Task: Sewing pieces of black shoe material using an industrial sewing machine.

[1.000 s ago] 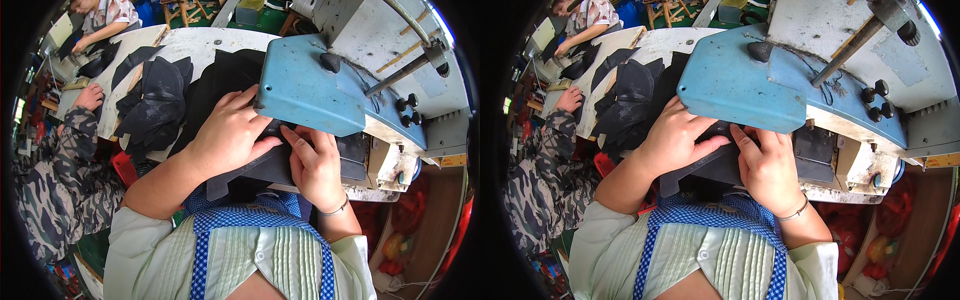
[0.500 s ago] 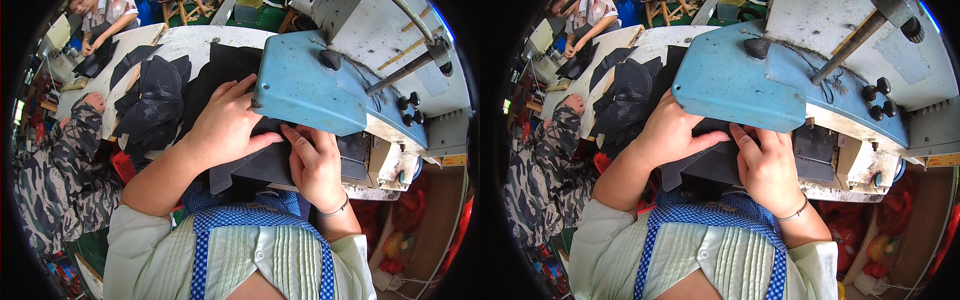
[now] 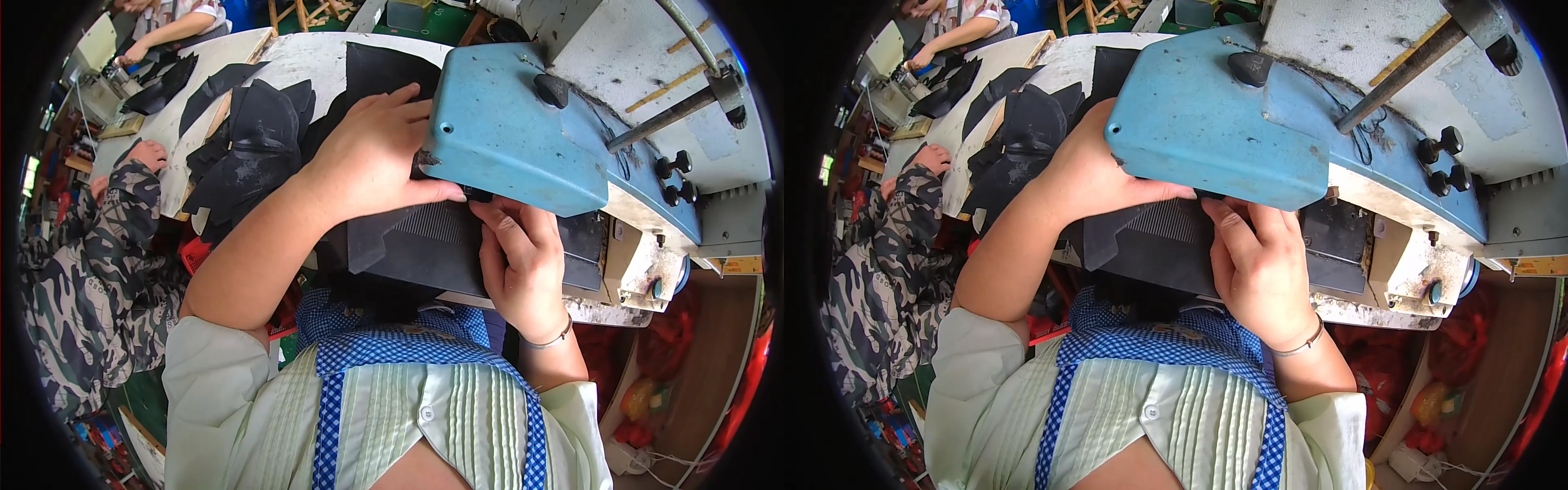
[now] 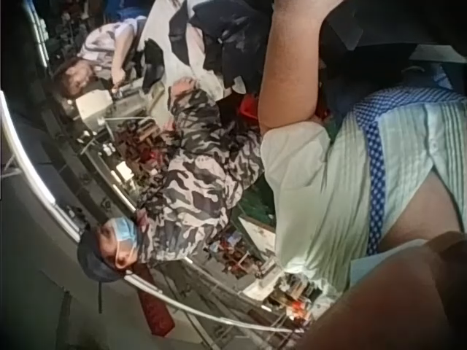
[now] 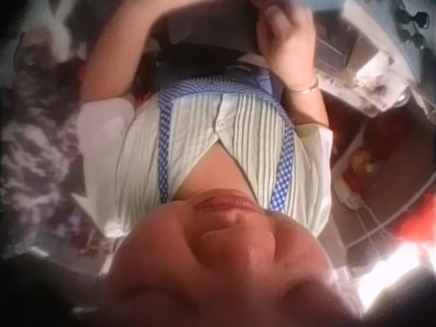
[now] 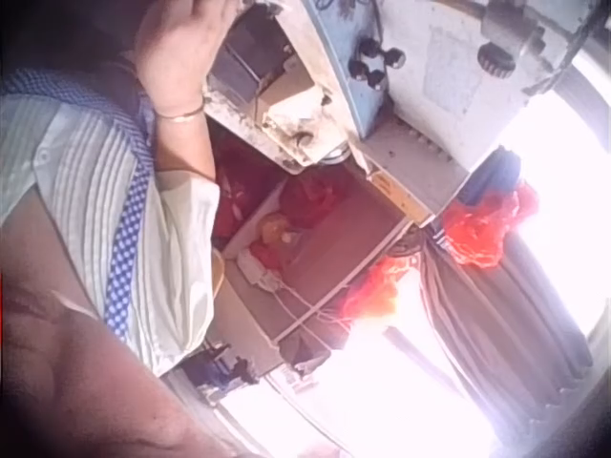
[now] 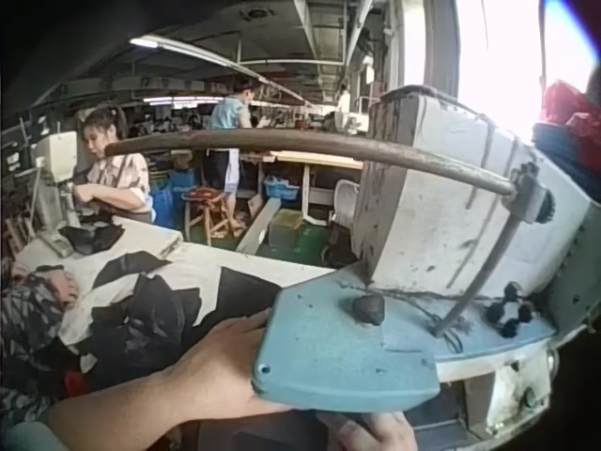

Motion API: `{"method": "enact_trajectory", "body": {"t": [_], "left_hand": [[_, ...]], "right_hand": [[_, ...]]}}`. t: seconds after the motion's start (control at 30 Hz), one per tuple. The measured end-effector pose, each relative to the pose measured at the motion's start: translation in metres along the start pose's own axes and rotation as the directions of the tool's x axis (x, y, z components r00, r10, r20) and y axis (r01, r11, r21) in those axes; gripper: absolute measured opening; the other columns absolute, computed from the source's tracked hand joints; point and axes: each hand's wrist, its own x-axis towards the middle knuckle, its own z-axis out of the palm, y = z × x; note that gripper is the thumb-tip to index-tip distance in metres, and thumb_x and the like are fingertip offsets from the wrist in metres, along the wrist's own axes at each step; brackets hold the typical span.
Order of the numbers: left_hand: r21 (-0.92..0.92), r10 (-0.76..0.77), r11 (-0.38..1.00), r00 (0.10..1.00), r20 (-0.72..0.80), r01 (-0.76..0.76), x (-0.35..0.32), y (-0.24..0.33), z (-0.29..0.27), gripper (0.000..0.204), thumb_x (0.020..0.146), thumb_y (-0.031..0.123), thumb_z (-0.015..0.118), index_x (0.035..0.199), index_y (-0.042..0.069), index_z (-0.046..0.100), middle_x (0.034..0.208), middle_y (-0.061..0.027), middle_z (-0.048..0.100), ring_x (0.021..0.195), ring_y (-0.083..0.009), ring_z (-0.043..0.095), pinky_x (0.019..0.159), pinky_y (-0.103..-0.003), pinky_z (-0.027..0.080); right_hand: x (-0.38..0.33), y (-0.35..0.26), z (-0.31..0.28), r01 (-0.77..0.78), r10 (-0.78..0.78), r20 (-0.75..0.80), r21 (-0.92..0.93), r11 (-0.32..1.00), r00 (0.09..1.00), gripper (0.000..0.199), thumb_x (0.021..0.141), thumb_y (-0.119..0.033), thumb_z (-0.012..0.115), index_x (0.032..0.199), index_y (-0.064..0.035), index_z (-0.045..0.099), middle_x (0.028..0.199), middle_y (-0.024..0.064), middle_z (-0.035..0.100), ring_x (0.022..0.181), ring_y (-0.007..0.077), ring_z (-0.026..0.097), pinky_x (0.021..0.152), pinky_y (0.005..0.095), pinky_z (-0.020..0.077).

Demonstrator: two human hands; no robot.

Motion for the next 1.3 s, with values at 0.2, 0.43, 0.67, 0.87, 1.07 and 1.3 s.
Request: {"method": "enact_trajectory", "body": {"t": [0.2,0.43,0.67,0.87,1.07,1.3], "left_hand": [[0.178,-0.027,0.984,1.000,-0.015,0.029,-0.017,-0.014,-0.001,0.080,0.075,0.060,0.076,0.125,0.000,0.063,0.133,-0.0179,0.062,0.129,-0.0384,0.053,0.106,-0.049,0.041],[0.128,-0.059,0.991,0.984,0.167,0.038,-0.087,0.041,-0.035,0.088,0.071,0.055,0.079,0.133,-0.004,0.057,0.149,-0.0163,0.048,0.140,-0.0373,0.040,0.111,-0.053,0.033],[0.221,-0.098,0.974,0.974,0.202,0.052,-0.092,0.053,-0.034,0.090,0.068,0.048,0.082,0.136,-0.005,0.053,0.151,-0.0180,0.043,0.142,-0.0377,0.037,0.115,-0.054,0.027],[0.166,-0.104,0.984,0.975,0.197,0.072,-0.093,0.056,-0.028,0.087,0.071,0.036,0.083,0.138,-0.007,0.048,0.152,-0.0231,0.038,0.143,-0.0392,0.035,0.114,-0.052,0.029],[0.157,-0.083,0.986,0.980,0.183,0.055,-0.093,0.059,-0.029,0.086,0.071,0.033,0.083,0.138,-0.008,0.048,0.151,-0.0246,0.039,0.142,-0.0397,0.035,0.114,-0.052,0.030],[0.222,-0.093,0.974,0.981,0.173,0.053,-0.096,0.062,-0.023,0.084,0.072,0.032,0.081,0.138,-0.009,0.047,0.151,-0.0248,0.038,0.143,-0.0398,0.034,0.115,-0.052,0.028]], "right_hand": [[-0.003,0.003,0.000,-0.044,0.048,-0.042,0.093,0.995,0.998,0.027,0.079,0.010,0.065,0.104,0.0013,0.069,0.100,0.0145,0.064,0.093,0.0309,0.064,0.084,0.0356,0.0512],[0.001,-0.003,0.002,-0.082,0.090,-0.058,0.138,0.987,0.994,0.021,0.078,0.010,0.068,0.097,0.0002,0.069,0.092,0.0132,0.065,0.082,0.0300,0.065,0.074,0.0345,0.0524],[0.005,-0.008,0.004,-0.009,0.007,0.063,0.033,0.999,0.998,0.033,0.075,0.004,0.069,0.108,-0.0021,0.070,0.098,0.0125,0.061,0.091,0.0314,0.060,0.081,0.0403,0.0493],[0.021,-0.024,0.011,0.081,-0.087,0.220,0.034,0.996,0.972,0.045,0.077,0.011,0.062,0.119,-0.0034,0.069,0.104,0.0122,0.060,0.088,0.0278,0.058,0.078,0.0372,0.0492],[0.016,-0.027,0.018,-0.023,0.015,0.082,0.095,0.995,0.997,0.046,0.076,0.012,0.062,0.119,-0.0037,0.069,0.104,0.0109,0.060,0.085,0.0262,0.058,0.076,0.0363,0.0497],[0.024,-0.032,0.022,0.108,-0.119,0.179,0.072,0.992,0.977,0.046,0.073,0.010,0.063,0.117,-0.0030,0.070,0.098,0.0114,0.058,0.088,0.0302,0.059,0.079,0.0367,0.0515]]}}
